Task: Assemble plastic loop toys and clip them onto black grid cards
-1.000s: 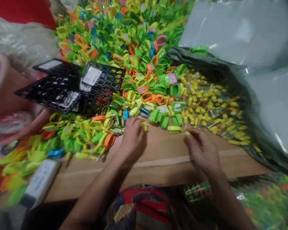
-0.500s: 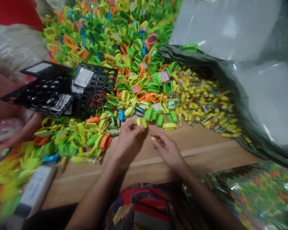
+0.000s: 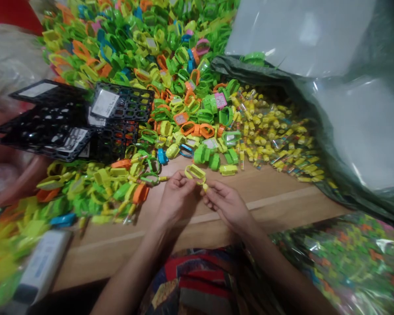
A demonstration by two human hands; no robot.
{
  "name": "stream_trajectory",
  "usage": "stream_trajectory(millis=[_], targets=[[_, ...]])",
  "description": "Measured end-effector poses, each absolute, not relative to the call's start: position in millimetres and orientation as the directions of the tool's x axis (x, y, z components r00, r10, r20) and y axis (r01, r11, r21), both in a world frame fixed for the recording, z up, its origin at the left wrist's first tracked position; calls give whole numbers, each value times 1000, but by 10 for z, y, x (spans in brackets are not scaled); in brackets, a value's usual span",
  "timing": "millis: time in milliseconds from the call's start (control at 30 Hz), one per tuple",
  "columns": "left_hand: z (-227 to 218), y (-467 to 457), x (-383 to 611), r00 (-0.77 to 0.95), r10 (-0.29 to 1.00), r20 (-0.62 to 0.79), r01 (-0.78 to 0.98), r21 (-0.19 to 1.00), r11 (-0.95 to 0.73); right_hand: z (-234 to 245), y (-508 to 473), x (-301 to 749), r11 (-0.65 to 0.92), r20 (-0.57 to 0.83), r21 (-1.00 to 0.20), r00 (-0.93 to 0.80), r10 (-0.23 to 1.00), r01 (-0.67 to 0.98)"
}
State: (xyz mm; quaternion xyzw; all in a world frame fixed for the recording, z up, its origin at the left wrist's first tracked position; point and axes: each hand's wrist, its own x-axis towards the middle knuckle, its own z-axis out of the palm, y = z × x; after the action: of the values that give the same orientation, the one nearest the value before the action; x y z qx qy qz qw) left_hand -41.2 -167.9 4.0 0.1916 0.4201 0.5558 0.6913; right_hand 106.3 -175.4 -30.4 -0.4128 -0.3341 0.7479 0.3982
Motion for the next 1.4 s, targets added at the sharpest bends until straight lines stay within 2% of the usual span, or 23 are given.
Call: stream_trajectory(millis=[300, 567, 733, 867, 967, 1033, 1067, 1133, 1167, 1233, 1300, 1333, 1400], targets=[[93, -1722, -408, 3, 942, -336, -516, 806, 289, -292, -1762, 1124, -494, -360, -809, -394, 846, -320], [85, -1733, -413, -8, 958, -286, -459, 852, 251, -213, -1730, 1134, -517, -342, -737, -419, 841, -436], [63, -1774, -366, -19, 963, -270, -411, 880, 239, -354, -1752, 1072, -500, -351, -756, -383, 854, -422], [134, -1814, -592, -73, 969, -236, -204, 955, 217, -357, -1733, 1112, -473, -336, -848, -447, 829, -240], [274, -1819, -1075, -319, 931, -179, 54, 977, 207, -295, -1597, 1355, -198, -180, -980, -309, 934, -28], [409, -1812, -1432, -576, 810, -110, 280, 904, 323, -279, -1451, 1610, 10, -18, -981, -142, 990, 191], [474, -1806, -1574, -681, 731, -37, 400, 818, 414, -287, -1371, 1741, 87, 68, -945, -69, 995, 316], [555, -1787, -1710, -755, 636, 158, 563, 654, 505, -334, -1221, 1957, 179, 216, -822, 4, 976, 541], [557, -1772, -1686, -730, 640, 239, 621, 624, 474, -369, -1158, 2026, 201, 261, -753, 5, 965, 626], [476, -1725, -1451, -580, 758, 299, 684, 684, 254, -447, -1068, 2076, 212, 288, -644, -24, 957, 735], [314, -1652, -1018, -274, 933, 235, 607, 794, -22, -524, -1031, 2039, 198, 266, -584, -44, 963, 787], [222, -1602, -764, -104, 975, 196, 540, 834, -110, -559, -1031, 2008, 181, 246, -578, -41, 968, 796], [44, -1476, -276, 147, 967, 208, 421, 871, -251, -615, -1062, 1957, 125, 196, -626, 0, 981, 770]])
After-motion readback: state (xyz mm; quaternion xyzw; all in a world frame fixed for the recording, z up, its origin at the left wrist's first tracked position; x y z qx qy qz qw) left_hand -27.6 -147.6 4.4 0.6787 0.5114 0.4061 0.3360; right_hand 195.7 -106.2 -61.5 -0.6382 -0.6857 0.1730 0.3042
